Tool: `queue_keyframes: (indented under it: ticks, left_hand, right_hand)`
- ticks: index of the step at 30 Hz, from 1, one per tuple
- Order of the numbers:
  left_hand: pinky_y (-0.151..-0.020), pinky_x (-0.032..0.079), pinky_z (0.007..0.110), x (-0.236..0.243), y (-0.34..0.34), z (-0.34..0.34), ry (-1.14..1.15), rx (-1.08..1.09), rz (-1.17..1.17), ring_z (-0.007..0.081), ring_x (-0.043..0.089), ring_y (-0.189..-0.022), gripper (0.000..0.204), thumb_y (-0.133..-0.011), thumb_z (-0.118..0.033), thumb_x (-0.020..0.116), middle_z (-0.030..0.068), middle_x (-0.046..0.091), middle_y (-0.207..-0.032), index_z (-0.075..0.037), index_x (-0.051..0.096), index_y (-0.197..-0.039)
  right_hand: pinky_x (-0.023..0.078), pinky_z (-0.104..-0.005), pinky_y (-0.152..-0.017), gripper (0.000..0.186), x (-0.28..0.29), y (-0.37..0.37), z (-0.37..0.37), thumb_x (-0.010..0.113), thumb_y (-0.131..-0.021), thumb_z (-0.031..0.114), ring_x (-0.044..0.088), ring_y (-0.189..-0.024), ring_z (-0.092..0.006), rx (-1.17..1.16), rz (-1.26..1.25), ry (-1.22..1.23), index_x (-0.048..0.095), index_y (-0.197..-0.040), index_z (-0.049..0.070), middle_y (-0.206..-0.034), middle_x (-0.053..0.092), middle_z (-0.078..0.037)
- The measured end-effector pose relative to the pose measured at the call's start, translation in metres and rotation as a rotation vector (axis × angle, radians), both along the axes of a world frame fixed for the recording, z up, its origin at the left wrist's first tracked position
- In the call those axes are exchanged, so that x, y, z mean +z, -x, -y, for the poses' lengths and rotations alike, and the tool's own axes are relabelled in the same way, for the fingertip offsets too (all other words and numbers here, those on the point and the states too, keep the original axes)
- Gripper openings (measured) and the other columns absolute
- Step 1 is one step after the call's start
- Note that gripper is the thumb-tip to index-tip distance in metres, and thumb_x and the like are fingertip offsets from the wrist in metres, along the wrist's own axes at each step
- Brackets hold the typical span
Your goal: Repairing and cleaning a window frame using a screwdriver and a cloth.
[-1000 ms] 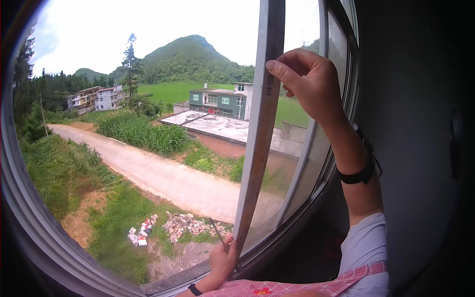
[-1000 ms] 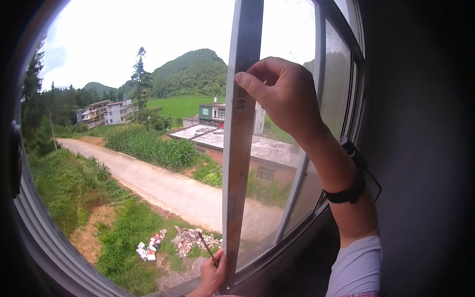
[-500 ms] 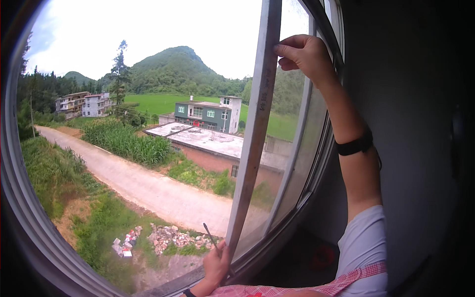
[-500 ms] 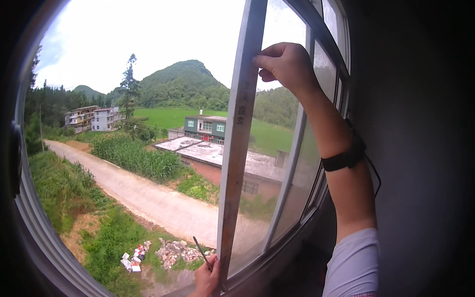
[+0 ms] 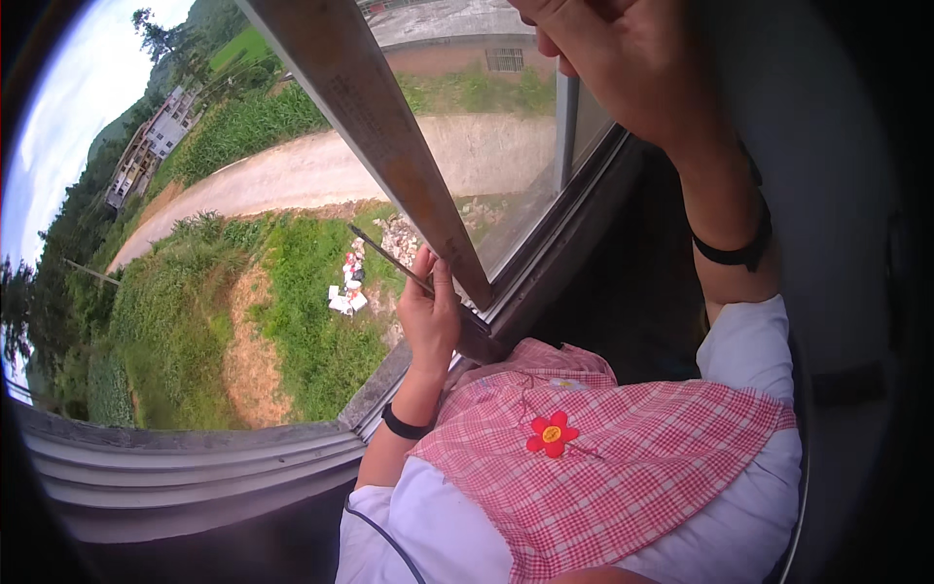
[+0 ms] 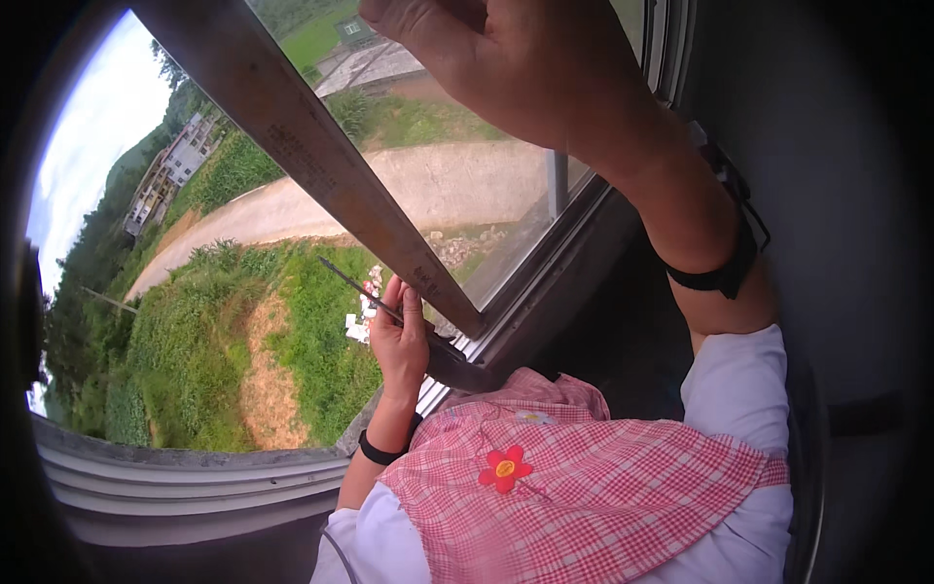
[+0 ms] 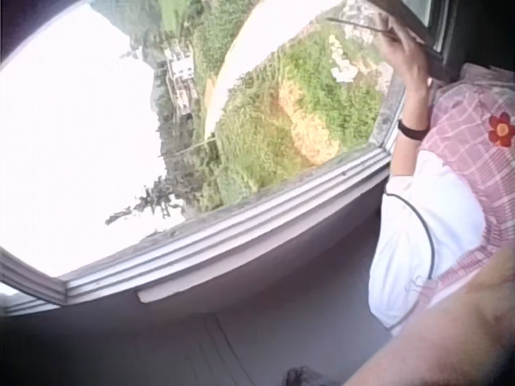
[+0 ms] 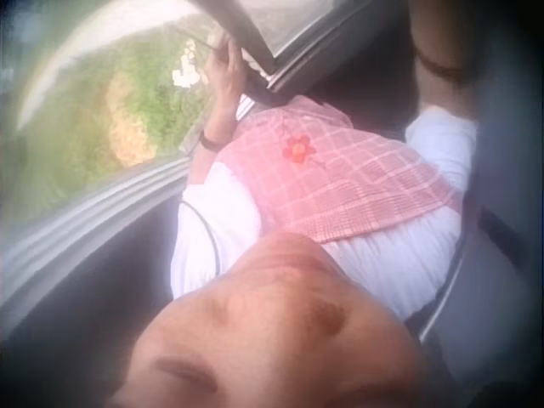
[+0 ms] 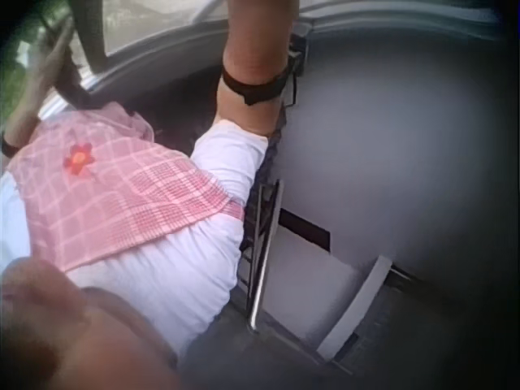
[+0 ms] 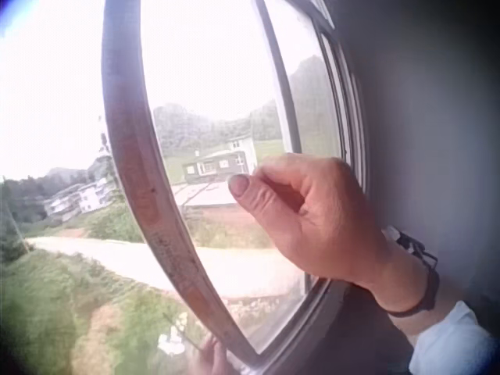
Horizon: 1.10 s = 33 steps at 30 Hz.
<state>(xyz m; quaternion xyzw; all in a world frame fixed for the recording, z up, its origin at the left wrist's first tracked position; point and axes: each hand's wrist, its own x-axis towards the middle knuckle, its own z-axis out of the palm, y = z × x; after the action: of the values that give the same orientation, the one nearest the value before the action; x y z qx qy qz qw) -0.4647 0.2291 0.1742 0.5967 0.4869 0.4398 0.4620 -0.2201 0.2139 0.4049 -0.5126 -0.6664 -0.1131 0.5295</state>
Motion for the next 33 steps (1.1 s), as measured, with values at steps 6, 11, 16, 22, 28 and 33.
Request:
queue_keyframes:
  ticks: [6,11,16,22,28,33]
  left_hand:
    - [-0.051,0.039,0.019,0.064,-0.105,-0.005,-0.044,0.157,-0.038,0.0022,0.049,-0.059,0.033,-0.099,-0.018,0.056,0.0011,0.066,-0.091,-0.002,0.056,-0.129]
    - [-0.050,0.038,0.018,0.017,-0.201,-0.041,-0.082,0.300,-0.111,0.0026,0.049,-0.058,0.024,-0.100,-0.019,0.054,0.0003,0.063,-0.088,-0.001,0.059,-0.116]
    - [-0.047,0.042,0.020,-0.023,-0.270,-0.089,-0.075,0.386,-0.219,0.0061,0.053,-0.055,0.028,-0.101,-0.024,0.053,0.0006,0.059,-0.079,-0.001,0.059,-0.117]
    - [-0.045,0.042,0.021,-0.067,-0.323,-0.148,-0.026,0.471,-0.210,0.0069,0.054,-0.053,0.026,-0.101,-0.025,0.053,0.0012,0.056,-0.072,-0.002,0.058,-0.111]
    - [-0.042,0.042,0.021,-0.111,-0.335,-0.173,-0.006,0.564,-0.210,0.0084,0.054,-0.049,0.025,-0.100,-0.028,0.053,0.0017,0.054,-0.068,-0.004,0.057,-0.107]
    - [-0.044,0.043,0.020,-0.136,-0.346,-0.180,0.006,0.587,-0.199,0.0079,0.054,-0.052,0.026,-0.101,-0.026,0.053,0.0025,0.054,-0.075,-0.002,0.055,-0.109]
  right_hand:
    - [0.042,-0.0199,-0.046,0.033,-0.148,-0.091,-0.001,0.060,-0.096,0.031,0.052,-0.050,-0.0040,0.448,-0.874,0.854,0.063,-0.080,0.002,-0.065,0.059,0.001]
    - [0.047,-0.0199,-0.047,0.030,-0.306,-0.131,-0.041,0.059,-0.097,0.031,0.058,-0.051,-0.0075,0.712,-1.434,1.254,0.061,-0.083,0.004,-0.071,0.063,-0.002]
    - [0.050,-0.0225,-0.050,0.030,-0.384,-0.171,-0.099,0.064,-0.092,0.034,0.061,-0.058,-0.0110,0.842,-1.719,1.524,0.065,-0.092,0.004,-0.081,0.067,-0.004]
    - [0.054,-0.0216,-0.051,0.022,-0.438,-0.204,-0.164,0.063,-0.094,0.026,0.064,-0.063,-0.0091,0.862,-2.144,1.677,0.066,-0.099,0.005,-0.084,0.068,-0.003]
    - [0.059,-0.0184,-0.059,0.017,-0.503,-0.209,-0.198,0.062,-0.095,0.019,0.068,-0.072,-0.0097,1.076,-2.492,1.584,0.065,-0.100,0.003,-0.089,0.070,-0.005]
    - [0.060,-0.0186,-0.061,0.015,-0.535,-0.209,-0.204,0.063,-0.093,0.013,0.069,-0.075,-0.0110,1.013,-2.560,1.554,0.064,-0.100,0.000,-0.092,0.069,-0.008]
